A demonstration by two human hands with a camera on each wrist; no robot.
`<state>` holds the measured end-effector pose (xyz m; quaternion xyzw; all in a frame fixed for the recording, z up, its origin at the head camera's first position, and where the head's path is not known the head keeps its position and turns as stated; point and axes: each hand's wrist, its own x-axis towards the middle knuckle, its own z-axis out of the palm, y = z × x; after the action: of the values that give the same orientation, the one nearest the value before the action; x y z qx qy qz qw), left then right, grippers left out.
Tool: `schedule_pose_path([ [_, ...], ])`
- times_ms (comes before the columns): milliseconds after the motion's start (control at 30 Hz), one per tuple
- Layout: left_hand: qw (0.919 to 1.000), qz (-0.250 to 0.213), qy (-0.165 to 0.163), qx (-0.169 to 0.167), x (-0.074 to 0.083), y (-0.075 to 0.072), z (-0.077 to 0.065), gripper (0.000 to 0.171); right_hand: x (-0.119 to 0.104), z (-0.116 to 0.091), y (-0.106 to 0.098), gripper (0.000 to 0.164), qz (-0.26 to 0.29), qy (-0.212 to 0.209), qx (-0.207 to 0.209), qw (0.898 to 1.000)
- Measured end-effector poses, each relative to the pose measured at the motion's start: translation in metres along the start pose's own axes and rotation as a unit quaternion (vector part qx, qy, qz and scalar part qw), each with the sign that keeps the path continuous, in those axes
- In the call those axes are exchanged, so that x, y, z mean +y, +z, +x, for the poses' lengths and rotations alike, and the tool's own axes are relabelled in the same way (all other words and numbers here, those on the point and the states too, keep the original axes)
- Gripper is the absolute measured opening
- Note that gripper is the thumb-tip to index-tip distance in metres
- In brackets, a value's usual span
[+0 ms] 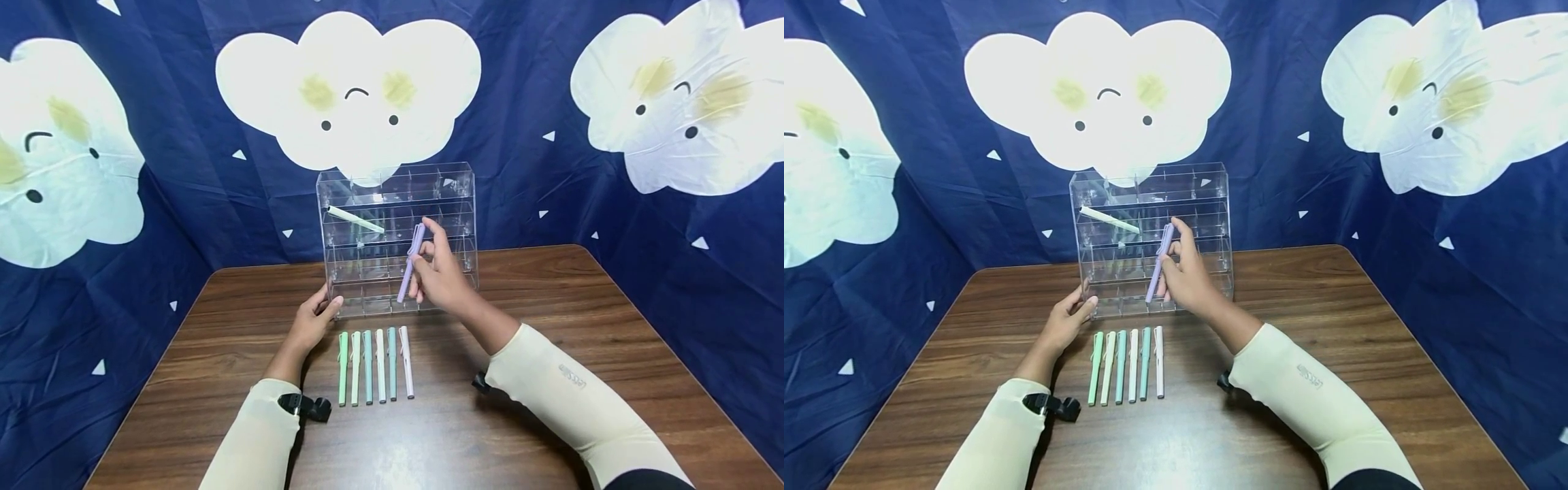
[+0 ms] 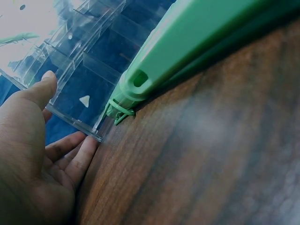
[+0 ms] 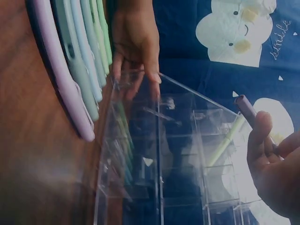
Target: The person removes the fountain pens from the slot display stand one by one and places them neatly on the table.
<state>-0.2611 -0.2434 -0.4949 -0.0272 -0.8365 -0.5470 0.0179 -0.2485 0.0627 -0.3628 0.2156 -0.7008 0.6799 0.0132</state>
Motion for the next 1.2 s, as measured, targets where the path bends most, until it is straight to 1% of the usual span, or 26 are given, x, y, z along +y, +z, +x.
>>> schedule_pose_path([
  [67,1.0000,-0.002,0.000,0.000,0.000,0.000,0.000,0.070,0.003,-0.004,0.001,0.079,0.006,0.014,0.001,1.000],
  [167,1.0000,-0.003,0.004,-0.001,0.000,0.000,0.001,0.070,0.008,-0.009,0.002,0.083,-0.006,0.031,0.004,0.999],
  [333,1.0000,-0.002,0.002,0.000,0.000,0.000,0.001,0.070,0.016,-0.017,-0.002,0.082,-0.038,0.033,-0.006,0.999],
  [467,1.0000,0.003,0.004,0.002,0.000,-0.001,0.001,0.070,0.021,-0.024,-0.008,0.080,-0.061,0.041,-0.030,0.997],
  [567,1.0000,0.005,0.005,0.001,0.000,-0.001,0.002,0.070,0.027,-0.028,-0.013,0.079,-0.078,0.056,-0.051,0.994],
  [733,1.0000,0.003,0.007,0.000,-0.001,-0.002,0.002,0.069,0.038,-0.035,-0.019,0.077,-0.084,0.078,-0.083,0.990],
  [933,1.0000,0.000,0.007,-0.001,0.001,-0.001,0.000,0.069,0.048,-0.044,-0.021,0.073,-0.095,0.094,-0.128,0.983],
  [1100,1.0000,-0.008,0.004,-0.002,0.002,-0.003,-0.002,0.068,0.053,-0.050,-0.022,0.072,-0.106,0.107,-0.144,0.978],
  [1200,1.0000,-0.003,0.006,-0.001,0.001,-0.003,-0.002,0.069,0.054,-0.053,-0.022,0.070,-0.106,0.114,-0.150,0.976],
])
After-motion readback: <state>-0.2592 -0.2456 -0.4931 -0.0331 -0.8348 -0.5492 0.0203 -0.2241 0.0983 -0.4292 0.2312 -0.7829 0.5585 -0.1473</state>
